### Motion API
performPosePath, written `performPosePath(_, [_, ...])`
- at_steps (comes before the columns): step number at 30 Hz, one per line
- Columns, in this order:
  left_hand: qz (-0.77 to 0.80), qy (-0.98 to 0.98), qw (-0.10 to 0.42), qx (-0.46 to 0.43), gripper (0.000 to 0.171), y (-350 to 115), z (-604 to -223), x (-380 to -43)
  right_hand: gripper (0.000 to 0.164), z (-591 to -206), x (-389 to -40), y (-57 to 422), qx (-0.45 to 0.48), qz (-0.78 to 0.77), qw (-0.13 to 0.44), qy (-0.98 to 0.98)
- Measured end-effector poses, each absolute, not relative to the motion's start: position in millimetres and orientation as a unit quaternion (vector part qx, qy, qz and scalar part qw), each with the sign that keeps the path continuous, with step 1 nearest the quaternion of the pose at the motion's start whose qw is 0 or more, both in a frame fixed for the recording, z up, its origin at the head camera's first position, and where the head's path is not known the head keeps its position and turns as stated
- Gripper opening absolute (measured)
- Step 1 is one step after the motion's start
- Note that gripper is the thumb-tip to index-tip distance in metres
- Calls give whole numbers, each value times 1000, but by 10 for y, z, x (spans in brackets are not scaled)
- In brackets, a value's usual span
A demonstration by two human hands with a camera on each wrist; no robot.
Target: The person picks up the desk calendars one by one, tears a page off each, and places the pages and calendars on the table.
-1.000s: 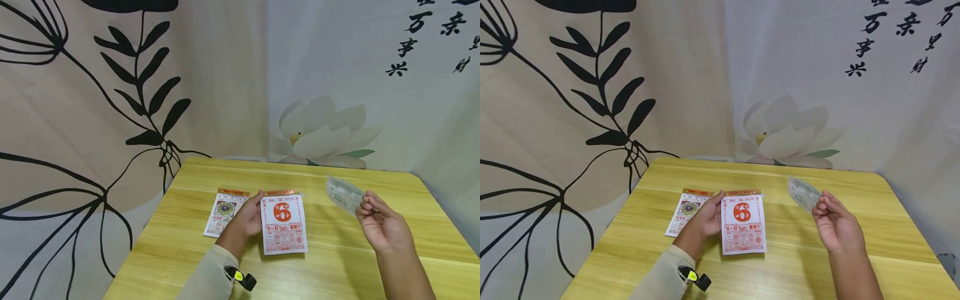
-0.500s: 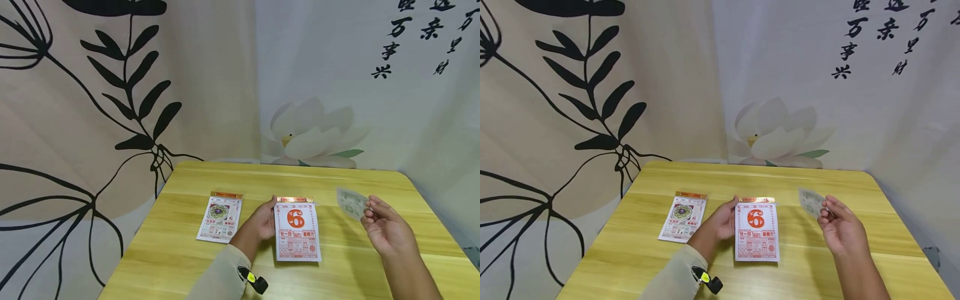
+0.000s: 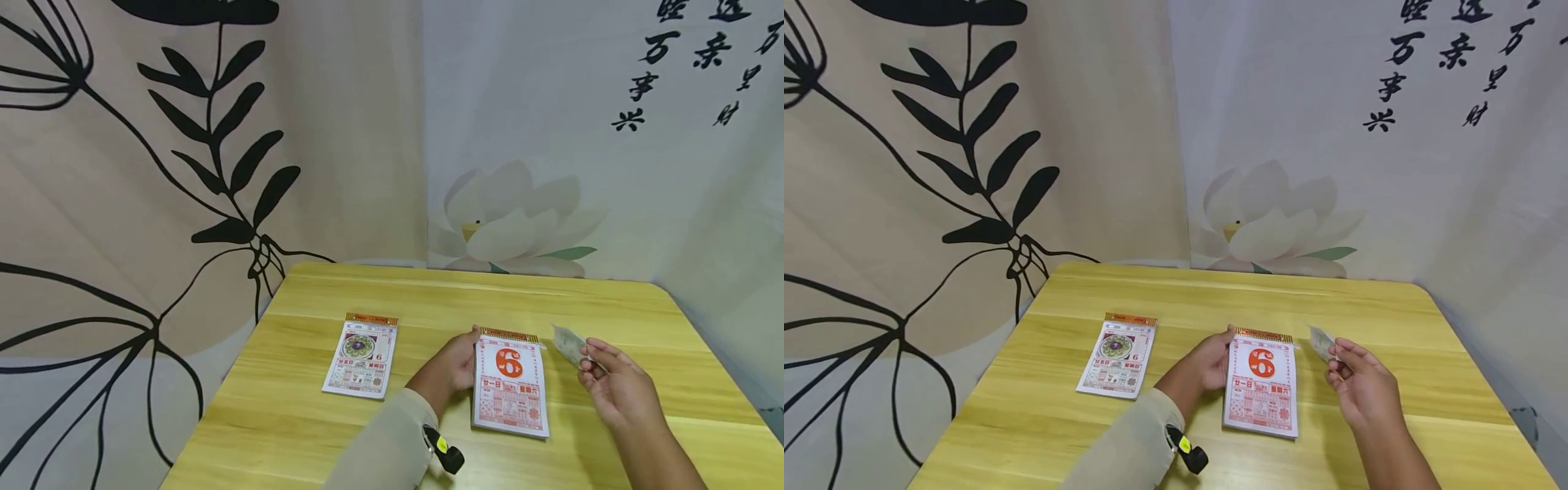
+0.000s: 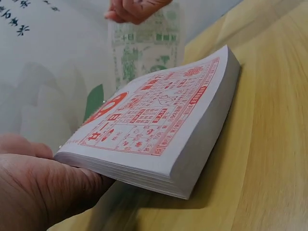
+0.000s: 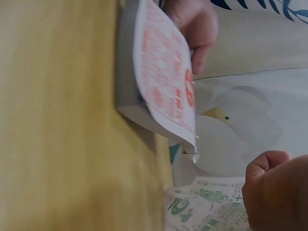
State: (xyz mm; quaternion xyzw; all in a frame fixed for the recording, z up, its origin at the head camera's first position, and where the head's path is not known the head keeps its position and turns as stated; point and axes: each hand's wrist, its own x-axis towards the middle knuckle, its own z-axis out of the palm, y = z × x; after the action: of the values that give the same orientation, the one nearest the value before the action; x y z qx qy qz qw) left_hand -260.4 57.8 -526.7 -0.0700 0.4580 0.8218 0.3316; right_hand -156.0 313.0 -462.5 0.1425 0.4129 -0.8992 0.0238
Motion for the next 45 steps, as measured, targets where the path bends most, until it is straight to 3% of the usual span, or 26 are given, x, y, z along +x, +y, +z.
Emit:
performPosePath(8, [828,460,314,-69,19,660,-5298,-2538,36,-4864,-1505,3139,201,-846,79,487])
performPosePath(15, [802,531,270,-37,43,650,-5318,-2543,44,-5031,-1516,3005,204,-800,123,551])
performPosePath(21, [795,557,233,-56,38,665,-5322,-2556,42,-5054,-1526,2928,218,-795,147,546])
performPosePath(36, [746,625,222,-56,29,674,-5137,-2479,44,-5045,-1488,2977,223,-808,201,506])
performPosePath(38, [740,632,221,-60,35,670,-5107,-2465,40,-5042,-1481,2986,232,-807,205,504])
performPosePath(43, [739,632,220,-76,82,644,-5054,-2450,25,-5037,-1459,3006,235,-803,223,500])
performPosePath(45, [739,632,221,-77,89,636,-5052,-2454,23,-5037,-1450,3019,229,-803,237,497])
